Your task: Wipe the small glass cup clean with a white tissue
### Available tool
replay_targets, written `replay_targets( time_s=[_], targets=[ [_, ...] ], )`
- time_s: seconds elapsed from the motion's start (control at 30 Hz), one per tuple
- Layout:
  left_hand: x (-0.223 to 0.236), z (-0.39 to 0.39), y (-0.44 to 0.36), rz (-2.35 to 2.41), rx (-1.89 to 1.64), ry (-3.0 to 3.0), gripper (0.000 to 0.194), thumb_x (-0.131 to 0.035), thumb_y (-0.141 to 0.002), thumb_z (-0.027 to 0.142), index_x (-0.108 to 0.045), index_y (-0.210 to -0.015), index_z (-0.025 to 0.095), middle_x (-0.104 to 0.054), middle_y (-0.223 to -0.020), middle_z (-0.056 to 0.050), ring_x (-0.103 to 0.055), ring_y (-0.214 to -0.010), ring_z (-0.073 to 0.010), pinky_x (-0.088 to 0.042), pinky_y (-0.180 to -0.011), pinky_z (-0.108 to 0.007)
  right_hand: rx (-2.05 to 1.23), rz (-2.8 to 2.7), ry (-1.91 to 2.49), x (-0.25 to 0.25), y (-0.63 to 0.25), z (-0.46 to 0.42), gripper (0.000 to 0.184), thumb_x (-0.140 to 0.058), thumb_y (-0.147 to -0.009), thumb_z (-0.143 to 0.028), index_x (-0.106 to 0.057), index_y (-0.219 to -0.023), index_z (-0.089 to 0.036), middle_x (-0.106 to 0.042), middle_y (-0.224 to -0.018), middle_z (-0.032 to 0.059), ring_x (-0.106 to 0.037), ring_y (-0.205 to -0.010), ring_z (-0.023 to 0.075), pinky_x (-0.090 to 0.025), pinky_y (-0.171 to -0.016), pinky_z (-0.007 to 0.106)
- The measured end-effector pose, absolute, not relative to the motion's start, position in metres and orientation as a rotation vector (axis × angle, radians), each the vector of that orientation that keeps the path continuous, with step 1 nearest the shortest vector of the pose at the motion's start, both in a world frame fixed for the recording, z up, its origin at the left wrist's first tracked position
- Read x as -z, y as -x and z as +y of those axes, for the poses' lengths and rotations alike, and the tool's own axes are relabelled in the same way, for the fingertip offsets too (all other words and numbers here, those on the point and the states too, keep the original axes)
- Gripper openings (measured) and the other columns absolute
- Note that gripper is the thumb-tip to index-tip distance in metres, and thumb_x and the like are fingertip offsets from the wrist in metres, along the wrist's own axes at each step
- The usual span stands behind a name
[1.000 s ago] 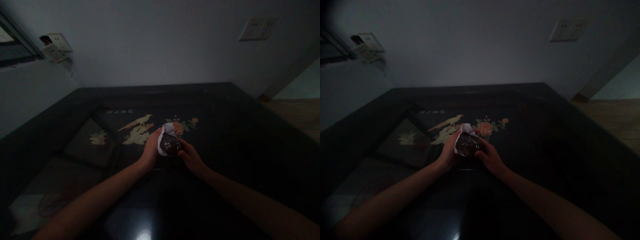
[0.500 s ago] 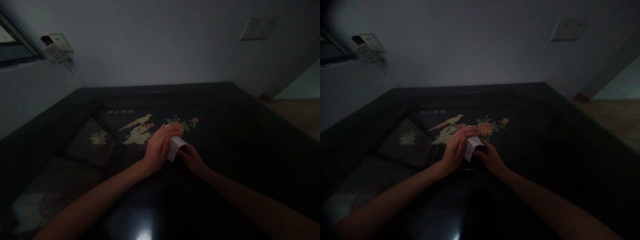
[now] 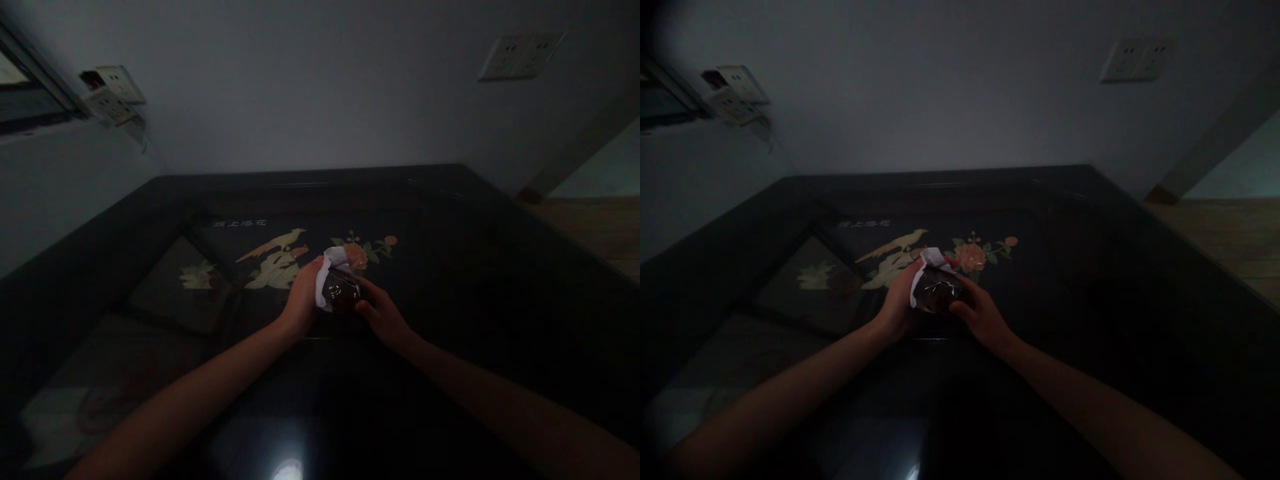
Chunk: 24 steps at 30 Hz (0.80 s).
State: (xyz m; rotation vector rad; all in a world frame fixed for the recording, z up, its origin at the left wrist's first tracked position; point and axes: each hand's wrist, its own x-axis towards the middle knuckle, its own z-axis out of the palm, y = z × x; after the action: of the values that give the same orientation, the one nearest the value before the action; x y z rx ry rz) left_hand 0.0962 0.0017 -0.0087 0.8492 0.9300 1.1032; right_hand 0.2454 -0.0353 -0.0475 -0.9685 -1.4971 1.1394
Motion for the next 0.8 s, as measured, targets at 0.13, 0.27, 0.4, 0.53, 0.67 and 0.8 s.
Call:
replay_targets(
  time_s=[0.13,0.27,0.4,0.53,0.67,0.8],
  targets=[
    [0.004,-0.005,-0.092,0.927,-1.157,-1.361,0.037,-0.039,-0.093,0.04,-0.066,-0.096,0.016,-0.069,-0.096,-0.007,-0.062,-0.088,-0.0217,-0.047,-0.08,-0.032,-1.149,-1.484,1.005,0.048,-0.246,-0.036,0.074,-0.058,-0.071,-0.072,-0.056,-0.12,-0.016,-0.066,-0.113,0.0137,-0.06,-0.107,0.0303,-0.045,-0.094,0.044],
    [-0.002,-0.011,-0.088,0.834,-1.268,-1.882,0.04,-0.028,-0.098,0.034,-0.064,-0.1,0.018,-0.065,-0.113,-0.01,-0.057,-0.11,-0.0219,-0.041,-0.098,-0.038,-1.13,-1.459,1.03,0.046,-0.244,-0.036,0.062,-0.062,-0.072,-0.065,-0.059,-0.112,-0.018,-0.068,-0.101,0.0095,-0.062,-0.097,0.0278,-0.048,-0.087,0.04],
    [-0.002,-0.01,-0.085,0.703,-1.275,-2.328,0.036,-0.027,-0.098,0.028,-0.061,-0.107,0.018,-0.064,-0.116,-0.011,-0.055,-0.116,-0.0213,-0.031,-0.108,-0.044,-1.201,-1.408,1.067,0.043,-0.241,-0.037,0.04,-0.065,-0.075,-0.048,-0.06,-0.102,-0.018,-0.067,-0.089,0.0044,-0.062,-0.079,0.0211,-0.05,-0.071,0.032],
    [0.0,-0.007,-0.085,0.654,-1.272,-2.339,0.037,-0.027,-0.098,0.027,-0.061,-0.107,0.018,-0.065,-0.114,-0.01,-0.055,-0.114,-0.0207,-0.032,-0.108,-0.044,-1.195,-1.382,1.079,0.043,-0.24,-0.037,0.036,-0.065,-0.074,-0.039,-0.061,-0.102,-0.017,-0.066,-0.085,0.0032,-0.061,-0.075,0.02,-0.049,-0.07,0.031],
    [0.002,-0.007,-0.086,0.698,-1.297,-2.011,0.039,-0.028,-0.099,0.033,-0.064,-0.1,0.018,-0.066,-0.111,-0.009,-0.057,-0.11,-0.0205,-0.034,-0.105,-0.04,-1.163,-1.416,1.041,0.044,-0.242,-0.037,0.042,-0.063,-0.076,-0.045,-0.061,-0.107,-0.016,-0.068,-0.091,0.0056,-0.063,-0.089,0.0245,-0.049,-0.082,0.037],
    [0.009,-0.005,-0.09,0.784,-1.234,-1.483,0.039,-0.035,-0.095,0.041,-0.065,-0.097,0.017,-0.067,-0.103,-0.008,-0.061,-0.098,-0.0218,-0.045,-0.09,-0.034,-1.157,-1.445,1.041,0.045,-0.244,-0.037,0.06,-0.061,-0.076,-0.06,-0.058,-0.117,-0.017,-0.068,-0.107,0.0102,-0.062,-0.103,0.0286,-0.047,-0.09,0.041]
  ],
)
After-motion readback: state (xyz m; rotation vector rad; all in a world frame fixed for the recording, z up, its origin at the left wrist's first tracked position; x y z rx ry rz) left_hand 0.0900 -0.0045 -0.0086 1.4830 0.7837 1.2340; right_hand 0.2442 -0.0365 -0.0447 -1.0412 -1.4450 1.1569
